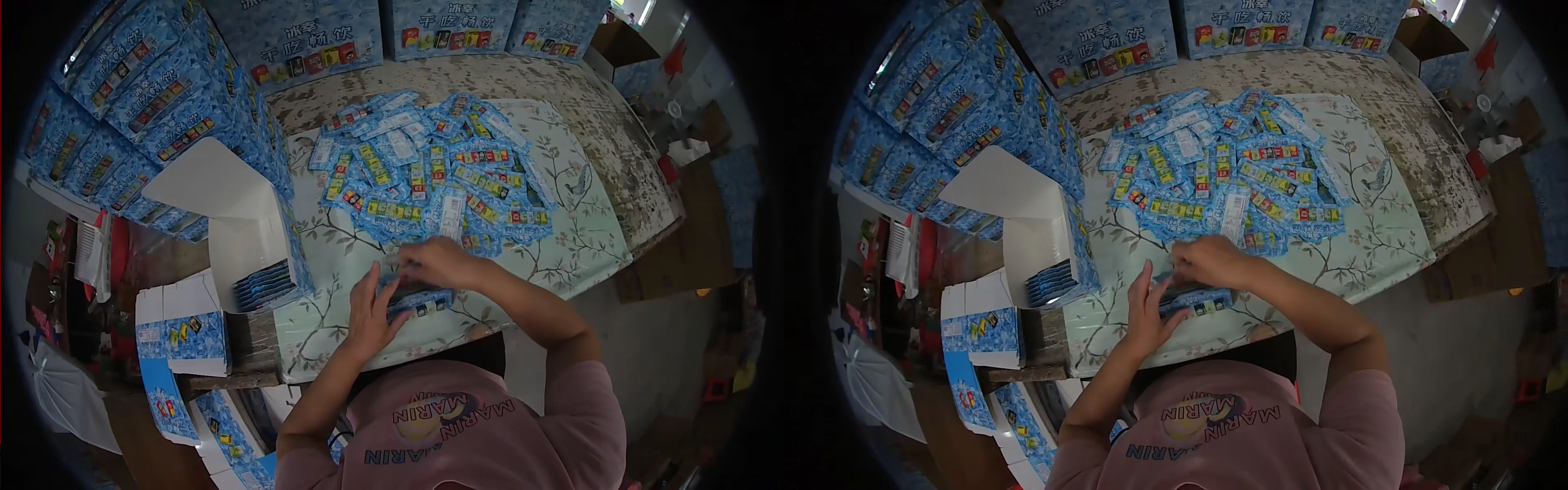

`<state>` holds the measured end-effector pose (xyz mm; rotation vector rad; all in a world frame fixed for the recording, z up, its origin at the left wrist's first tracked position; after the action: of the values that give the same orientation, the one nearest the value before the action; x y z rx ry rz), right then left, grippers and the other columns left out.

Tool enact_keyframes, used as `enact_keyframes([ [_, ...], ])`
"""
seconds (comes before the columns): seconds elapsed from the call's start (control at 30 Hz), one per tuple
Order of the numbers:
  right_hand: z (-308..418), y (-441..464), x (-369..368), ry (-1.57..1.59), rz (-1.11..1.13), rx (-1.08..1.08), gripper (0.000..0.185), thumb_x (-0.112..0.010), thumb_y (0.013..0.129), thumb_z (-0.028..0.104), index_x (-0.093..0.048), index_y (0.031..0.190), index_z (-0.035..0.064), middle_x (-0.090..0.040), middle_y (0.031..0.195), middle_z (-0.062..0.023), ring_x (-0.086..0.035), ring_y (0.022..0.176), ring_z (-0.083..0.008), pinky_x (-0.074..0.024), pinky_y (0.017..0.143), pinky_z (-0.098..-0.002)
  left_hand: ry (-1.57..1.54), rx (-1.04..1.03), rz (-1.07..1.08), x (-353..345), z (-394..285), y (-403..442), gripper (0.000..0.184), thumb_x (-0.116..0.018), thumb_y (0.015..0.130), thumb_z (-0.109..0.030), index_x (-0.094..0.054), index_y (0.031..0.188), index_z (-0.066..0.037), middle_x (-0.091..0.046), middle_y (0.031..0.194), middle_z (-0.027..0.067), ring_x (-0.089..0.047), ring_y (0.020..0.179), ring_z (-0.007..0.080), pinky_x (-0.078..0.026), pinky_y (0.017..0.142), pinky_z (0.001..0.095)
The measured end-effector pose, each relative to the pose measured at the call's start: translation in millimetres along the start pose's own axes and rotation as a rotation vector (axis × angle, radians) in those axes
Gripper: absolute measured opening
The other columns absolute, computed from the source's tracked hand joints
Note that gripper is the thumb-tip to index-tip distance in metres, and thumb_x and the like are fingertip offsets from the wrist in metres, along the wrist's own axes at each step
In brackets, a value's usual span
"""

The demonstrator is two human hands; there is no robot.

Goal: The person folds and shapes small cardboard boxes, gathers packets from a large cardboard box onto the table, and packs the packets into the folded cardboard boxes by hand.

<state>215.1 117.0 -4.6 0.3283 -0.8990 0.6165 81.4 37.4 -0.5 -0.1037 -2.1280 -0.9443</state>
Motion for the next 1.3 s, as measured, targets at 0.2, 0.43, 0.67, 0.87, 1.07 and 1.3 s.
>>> enact_keyframes([
  [0.2, -43, -3, 21, -0.387, -0.318, -0.367, 0.065, -0.064, 0.074, 0.052, -0.049, 0.111, 0.0009, -0.055, 0.107, -0.0236, -0.053, 0.101, -0.0392, -0.0468, 0.077, -0.0451, -0.12, 0.208, 0.427, -22, 16, 5, 0.085, -0.076, 0.066, -0.039, -0.035, 0.132, -0.004, -0.043, 0.127, 0.0191, -0.047, 0.112, 0.0339, -0.039, 0.092, 0.0416],
  [0.43, -110, -25, 11, -0.262, -0.26, -0.441, 0.09, -0.067, 0.069, 0.053, -0.032, 0.131, -0.0021, -0.032, 0.134, -0.0303, -0.031, 0.125, -0.0462, -0.0315, 0.099, -0.0536, -0.04, 0.152, 0.588, -34, 23, 6, 0.082, -0.079, 0.061, -0.036, -0.042, 0.127, -0.006, -0.051, 0.116, 0.0147, -0.052, 0.104, 0.0328, -0.045, 0.083, 0.0419],
  [0.67, -71, -11, 16, -0.558, -0.331, -0.509, 0.081, -0.07, 0.069, 0.031, -0.03, 0.131, -0.0035, -0.034, 0.132, -0.0299, -0.033, 0.122, -0.0493, -0.0346, 0.095, -0.0554, -0.128, 0.149, 0.701, -40, 10, 27, 0.062, -0.077, 0.063, -0.028, -0.05, 0.114, -0.007, -0.058, 0.1, 0.0142, -0.057, 0.092, 0.0325, -0.047, 0.077, 0.0423],
  [0.87, -63, -67, 63, -0.01, -0.374, -0.753, 0.047, -0.058, 0.079, 0.009, -0.044, 0.123, 0.001, -0.056, 0.111, -0.0214, -0.055, 0.105, -0.0274, -0.0436, 0.088, -0.0386, -0.089, 0.145, 0.708, -23, 20, 4, 0.069, -0.078, 0.062, -0.026, -0.047, 0.12, -0.008, -0.055, 0.105, 0.0164, -0.054, 0.098, 0.0338, -0.045, 0.081, 0.0419],
  [1.07, -16, -25, 5, 0.477, 0.19, -0.035, 0.034, -0.059, 0.086, 0.024, -0.054, 0.114, 0.0053, -0.063, 0.098, -0.011, -0.06, 0.086, -0.0242, -0.0466, 0.075, -0.0319, 0.042, 0.016, 0.393, -3, 4, 17, 0.074, -0.078, 0.062, -0.027, -0.044, 0.124, -0.007, -0.052, 0.112, 0.0171, -0.051, 0.103, 0.0328, -0.043, 0.086, 0.0407],
  [1.3, -28, 114, 3, -0.595, -0.051, -0.224, 0.049, -0.067, 0.079, 0.034, -0.055, 0.116, 0.0048, -0.059, 0.102, -0.0145, -0.057, 0.088, -0.022, -0.046, 0.079, -0.032, -0.078, 0.127, 0.575, -15, 15, 9, 0.075, -0.078, 0.06, -0.031, -0.046, 0.122, -0.006, -0.056, 0.107, 0.0134, -0.055, 0.098, 0.0307, -0.045, 0.083, 0.0396],
])
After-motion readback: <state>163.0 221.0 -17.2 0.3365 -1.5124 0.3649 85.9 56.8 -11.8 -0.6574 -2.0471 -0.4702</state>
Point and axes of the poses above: each hand's wrist, its own y-axis towards the middle knuckle, its own x-axis out of the back of the hand, z = x × y, the point moved 6 cm from there along y, towards the middle knuckle
